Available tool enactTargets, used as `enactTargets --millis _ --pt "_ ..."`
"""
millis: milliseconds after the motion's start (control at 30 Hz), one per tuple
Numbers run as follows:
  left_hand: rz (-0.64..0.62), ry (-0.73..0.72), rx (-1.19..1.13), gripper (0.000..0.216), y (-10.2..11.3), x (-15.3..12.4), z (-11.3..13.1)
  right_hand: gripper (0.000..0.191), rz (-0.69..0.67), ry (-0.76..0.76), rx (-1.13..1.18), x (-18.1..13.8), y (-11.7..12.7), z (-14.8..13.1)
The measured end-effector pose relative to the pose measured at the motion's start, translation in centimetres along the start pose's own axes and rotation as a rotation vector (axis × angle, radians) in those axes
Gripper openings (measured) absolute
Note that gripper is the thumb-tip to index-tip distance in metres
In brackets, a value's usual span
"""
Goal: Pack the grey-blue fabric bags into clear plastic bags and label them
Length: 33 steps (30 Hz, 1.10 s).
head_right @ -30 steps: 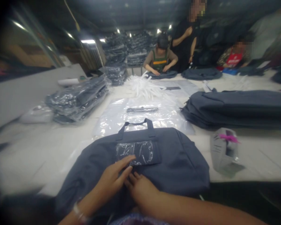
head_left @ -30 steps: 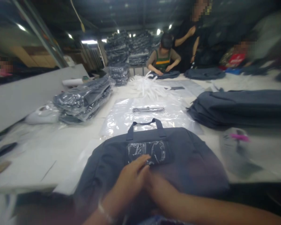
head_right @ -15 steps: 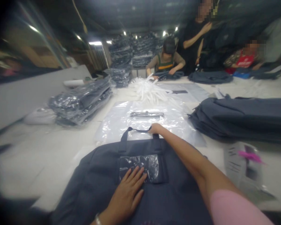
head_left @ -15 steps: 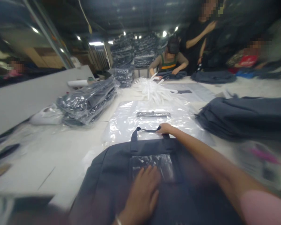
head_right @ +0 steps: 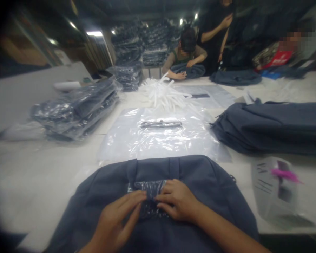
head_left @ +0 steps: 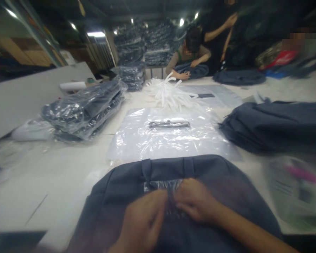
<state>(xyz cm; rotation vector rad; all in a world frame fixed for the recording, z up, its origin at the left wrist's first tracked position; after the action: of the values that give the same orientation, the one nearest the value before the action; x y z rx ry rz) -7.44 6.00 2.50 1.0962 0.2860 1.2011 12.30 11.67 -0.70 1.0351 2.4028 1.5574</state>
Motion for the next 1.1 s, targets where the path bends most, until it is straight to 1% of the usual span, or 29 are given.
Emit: enactTargets --millis 33,67,100,167,200,267,300,367,433,467,533,567,600,633,667,700,733,767,833,900,967,1000,1100 --pt "0.001 0.006 0.040 0.039 0.5 0.9 -0.1 0.023 0.044 0.013 0.017 -0.8 -0.3 -0.2" --pt "-0.030 -0.008 0.093 0.041 0.4 1.8 -0.2 0.022 0.083 0.020 0.037 -1.5 -0.2 -0.4" --pt "-0.090 -0.036 0.145 0.042 -0.1 2.5 -0.4 0.022 0.115 0.019 0.059 -2.0 0.0 -0.6" --pt "-0.234 -0.087 0.210 0.044 -2.2 3.1 -1.0 0.023 0.161 -0.023 0.084 -2.4 0.8 -1.1" --pt "-0.286 -0.096 0.221 0.045 -3.3 3.1 -1.4 0.024 0.185 -0.060 0.076 -2.3 1.4 -1.4" --pt "-0.329 -0.089 0.207 0.047 -5.1 2.6 -1.8 0.026 0.210 -0.125 0.043 -0.9 2.4 -2.0" --pt "-0.316 -0.078 0.176 0.045 -5.6 2.4 -1.8 0.026 0.219 -0.137 0.041 0.3 2.8 -2.3" --pt "-0.256 -0.054 0.062 0.039 -5.6 2.0 -1.7 0.023 0.257 -0.108 0.107 3.4 3.1 -2.5" --pt "-0.225 0.003 -0.112 0.034 -4.5 2.1 -1.9 0.025 0.347 -0.049 0.254 6.3 2.6 -2.1" --pt "-0.238 0.058 -0.221 0.031 -3.7 2.4 -2.2 0.026 0.402 -0.043 0.326 7.3 2.0 -1.5" --pt "-0.274 0.238 -0.445 0.027 -1.5 3.3 -3.6 0.027 0.479 -0.112 0.433 8.5 0.2 0.1" --pt "-0.255 0.345 -0.527 0.026 -0.3 4.0 -4.6 0.028 0.488 -0.175 0.470 8.5 -0.7 0.9" --pt "-0.205 0.432 -0.572 0.028 1.0 5.0 -5.7 0.030 0.477 -0.236 0.497 8.4 -1.6 1.6" --pt "-0.137 0.488 -0.573 0.029 2.2 6.2 -6.8 0.030 0.445 -0.277 0.518 8.2 -2.4 2.0" --pt "-0.067 0.489 -0.525 0.029 3.1 7.7 -8.0 0.030 0.395 -0.292 0.532 7.9 -2.9 2.2" --pt "-0.030 0.442 -0.450 0.028 3.6 9.3 -9.0 0.029 0.337 -0.285 0.539 7.7 -3.3 2.2" --pt "-0.047 0.369 -0.361 0.028 3.4 11.1 -10.1 0.027 0.283 -0.268 0.539 7.5 -3.4 2.0" --pt "-0.105 0.296 -0.259 0.027 2.8 12.9 -11.1 0.025 0.237 -0.248 0.533 7.4 -3.4 1.7" --pt "-0.275 0.184 -0.103 0.024 0.3 16.1 -13.3 0.023 0.176 -0.233 0.518 7.4 -3.2 1.3" --pt "-0.397 0.147 -0.048 0.025 -2.5 18.5 -15.5 0.025 0.163 -0.249 0.516 7.5 -3.1 1.2" --pt "-0.480 0.145 -0.046 0.028 -4.7 20.0 -17.4 0.027 0.165 -0.257 0.517 7.5 -3.1 1.3" --pt "-0.515 0.145 -0.050 0.028 -5.4 20.4 -18.2 0.026 0.168 -0.251 0.518 7.5 -3.1 1.4" --pt "-0.585 0.141 -0.083 0.024 -6.1 21.0 -19.7 0.025 0.169 -0.222 0.536 7.6 -3.0 1.2"
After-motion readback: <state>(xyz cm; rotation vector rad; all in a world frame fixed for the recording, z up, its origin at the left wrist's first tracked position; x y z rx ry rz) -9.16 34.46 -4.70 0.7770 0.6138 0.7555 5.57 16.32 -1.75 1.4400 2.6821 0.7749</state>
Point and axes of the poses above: each hand's wrist, its own x-axis towards the middle knuckle, its own y-axis out of the back of the hand, z = x × y, the point moved 3 cm from there along x, towards the middle knuckle, and after that the axes turned 3 degrees about -x, right-handed, at the moved point
